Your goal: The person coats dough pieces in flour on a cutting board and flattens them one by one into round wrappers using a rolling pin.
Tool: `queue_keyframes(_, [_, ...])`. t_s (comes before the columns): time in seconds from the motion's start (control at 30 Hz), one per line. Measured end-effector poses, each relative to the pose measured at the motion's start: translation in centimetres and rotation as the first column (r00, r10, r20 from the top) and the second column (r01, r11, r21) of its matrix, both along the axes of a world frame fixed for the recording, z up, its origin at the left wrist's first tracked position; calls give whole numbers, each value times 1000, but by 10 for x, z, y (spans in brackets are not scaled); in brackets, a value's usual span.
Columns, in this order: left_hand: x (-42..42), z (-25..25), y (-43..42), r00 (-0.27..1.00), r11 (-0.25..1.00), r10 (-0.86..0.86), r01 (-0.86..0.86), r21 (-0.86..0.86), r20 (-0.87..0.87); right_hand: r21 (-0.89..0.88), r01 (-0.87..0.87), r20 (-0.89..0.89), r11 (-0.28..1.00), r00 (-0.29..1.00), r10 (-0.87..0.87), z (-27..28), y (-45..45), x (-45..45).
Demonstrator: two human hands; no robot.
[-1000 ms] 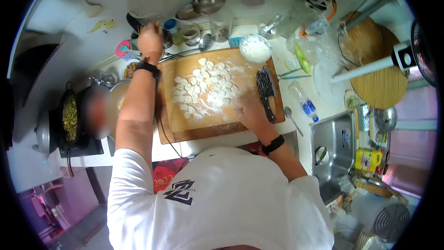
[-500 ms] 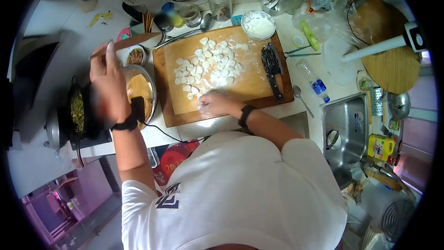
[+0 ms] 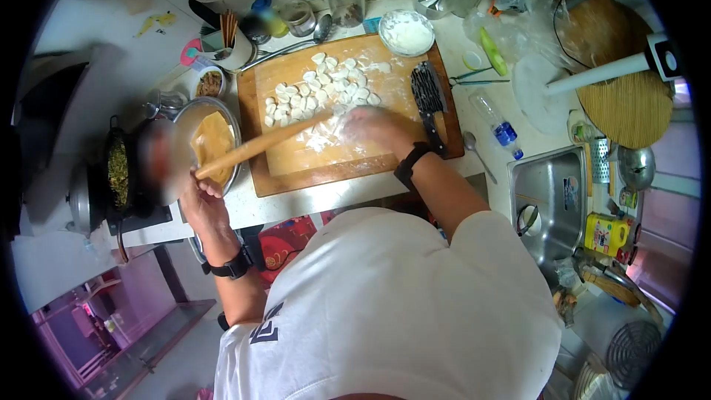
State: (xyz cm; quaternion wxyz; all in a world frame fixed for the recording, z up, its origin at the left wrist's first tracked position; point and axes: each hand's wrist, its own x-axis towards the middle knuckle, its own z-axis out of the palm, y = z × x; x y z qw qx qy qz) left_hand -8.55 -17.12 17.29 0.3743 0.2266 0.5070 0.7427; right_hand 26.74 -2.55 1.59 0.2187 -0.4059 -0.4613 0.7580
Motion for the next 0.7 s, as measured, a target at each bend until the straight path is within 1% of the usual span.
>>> queue_keyframes(0.03, [2,-9,-6,996,998,-27,31,-50,82,-11,154,-31,988,988,-154,5,5,9])
queue_keyframes(0.07, [3,-19,-9,985,993,-51,67,-95,163,-10,156,-32,988,987,-156,4,9,18])
queue_keyframes(0.13, [17,-43,-9,962,973,45,18,-231,268,-40,300,-11,953,954,-301,4,12,27])
queue_keyframes(0.17, [26,-54,-9,955,968,-32,103,-228,296,24,254,74,967,964,-256,5,11,30])
queue_keyframes(0.2, [35,-66,-11,939,956,-107,188,-226,328,19,260,76,965,962,-260,16,3,34])
queue_keyframes(0.27, [57,-88,-6,906,929,-134,256,-269,401,196,14,291,980,954,-72,36,-20,43])
queue_keyframes(0.3, [67,-96,-3,872,914,-140,296,-277,469,192,14,296,981,953,-72,36,-29,48])
queue_keyframes(0.33, [77,-102,2,852,894,-108,308,-324,512,481,-102,342,871,936,-79,35,-36,53])
queue_keyframes(0.37, [83,-108,6,823,882,-122,346,-319,555,712,-221,381,666,919,-102,33,-39,56])
queue_keyframes(0.4, [86,-115,8,792,869,-134,383,-312,596,713,-221,381,666,919,-102,33,-40,57])
queue_keyframes(0.43, [85,-123,10,792,870,-135,383,-312,596,736,-274,456,619,877,-154,32,-40,58])
queue_keyframes(0.47, [84,-132,11,759,850,-130,416,-322,637,750,-329,523,573,826,-210,32,-40,59])
queue_keyframes(0.5, [84,-139,13,725,830,-123,449,-330,677,751,-330,523,572,826,-211,31,-39,60])
queue_keyframes(0.6, [79,-155,18,691,805,-72,466,-367,719,756,-296,496,584,841,-216,28,-40,59])
queue_keyframes(0.67, [80,-157,19,715,787,-64,465,-405,696,695,-486,642,530,751,-155,26,-38,58])
queue_keyframes(0.7, [80,-157,21,736,770,-63,466,-437,674,695,-486,642,530,752,-152,34,-36,52])
